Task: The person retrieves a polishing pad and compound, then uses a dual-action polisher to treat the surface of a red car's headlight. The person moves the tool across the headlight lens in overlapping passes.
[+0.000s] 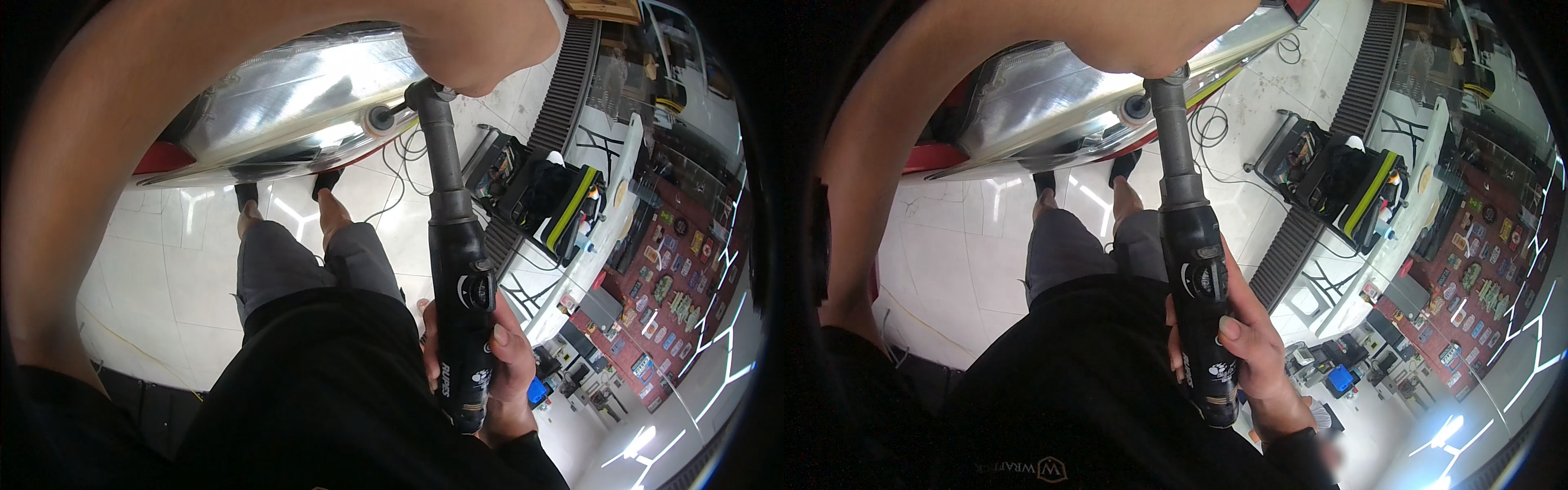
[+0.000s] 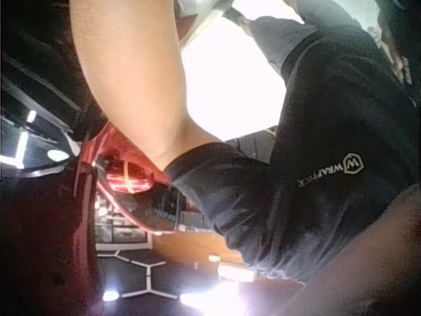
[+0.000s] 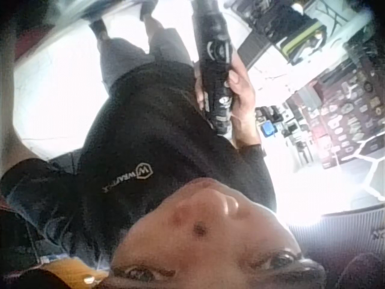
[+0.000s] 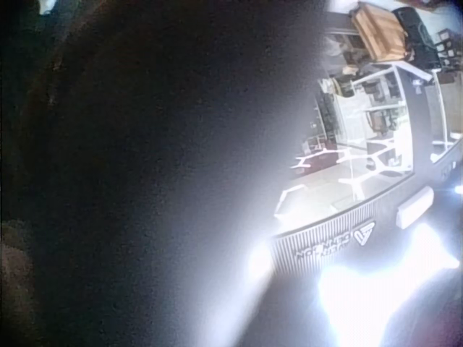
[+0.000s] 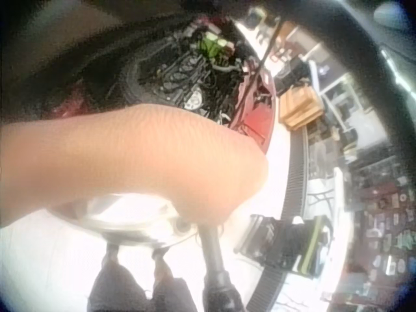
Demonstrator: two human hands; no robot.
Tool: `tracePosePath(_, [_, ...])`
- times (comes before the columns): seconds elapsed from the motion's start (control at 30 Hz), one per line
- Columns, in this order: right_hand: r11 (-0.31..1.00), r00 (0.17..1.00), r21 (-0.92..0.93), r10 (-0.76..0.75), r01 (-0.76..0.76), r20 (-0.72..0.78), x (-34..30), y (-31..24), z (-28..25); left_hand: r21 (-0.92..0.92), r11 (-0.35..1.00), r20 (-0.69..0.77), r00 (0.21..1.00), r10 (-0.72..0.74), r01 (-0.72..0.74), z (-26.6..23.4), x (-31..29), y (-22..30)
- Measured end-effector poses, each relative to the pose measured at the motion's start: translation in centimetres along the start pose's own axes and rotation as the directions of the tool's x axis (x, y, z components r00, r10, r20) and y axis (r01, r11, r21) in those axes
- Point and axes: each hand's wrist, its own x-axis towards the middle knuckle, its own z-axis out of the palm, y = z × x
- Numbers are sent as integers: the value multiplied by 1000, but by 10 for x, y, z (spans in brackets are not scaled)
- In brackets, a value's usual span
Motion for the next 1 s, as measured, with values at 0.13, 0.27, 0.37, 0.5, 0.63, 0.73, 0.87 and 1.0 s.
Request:
tracePosePath(0.13, [1000,1000,8,0,0,-19,1,2,3,5,1000,17,1000,-12,12,0,0,1])
tracePosePath(0.27, [998,993,-58,-18,11,-115,1,-2,10,6,1000,40,999,-5,5,1,3,1])
tracePosePath(0.37, [999,991,-41,-13,8,-130,0,-3,13,1,1000,48,999,-7,7,-1,4,0])
tracePosePath(0.5, [996,987,-81,-42,30,-155,1,-1,16,-9,1000,57,998,-6,7,-1,5,-3])
tracePosePath(0.63, [995,990,-88,-55,44,-132,1,1,13,-10,1000,64,998,1,-1,-2,6,-1])
tracePosePath(0.73, [990,983,-116,-93,75,-158,3,2,17,-2,1000,66,998,12,-12,-4,7,3])
tracePosePath(0.87, [991,985,-114,-88,71,-151,2,3,15,23,1000,47,999,10,-11,-5,0,11])
tracePosePath(1.0, [998,993,-57,-37,31,-110,0,6,2,101,994,0,999,42,-42,-13,-4,17])
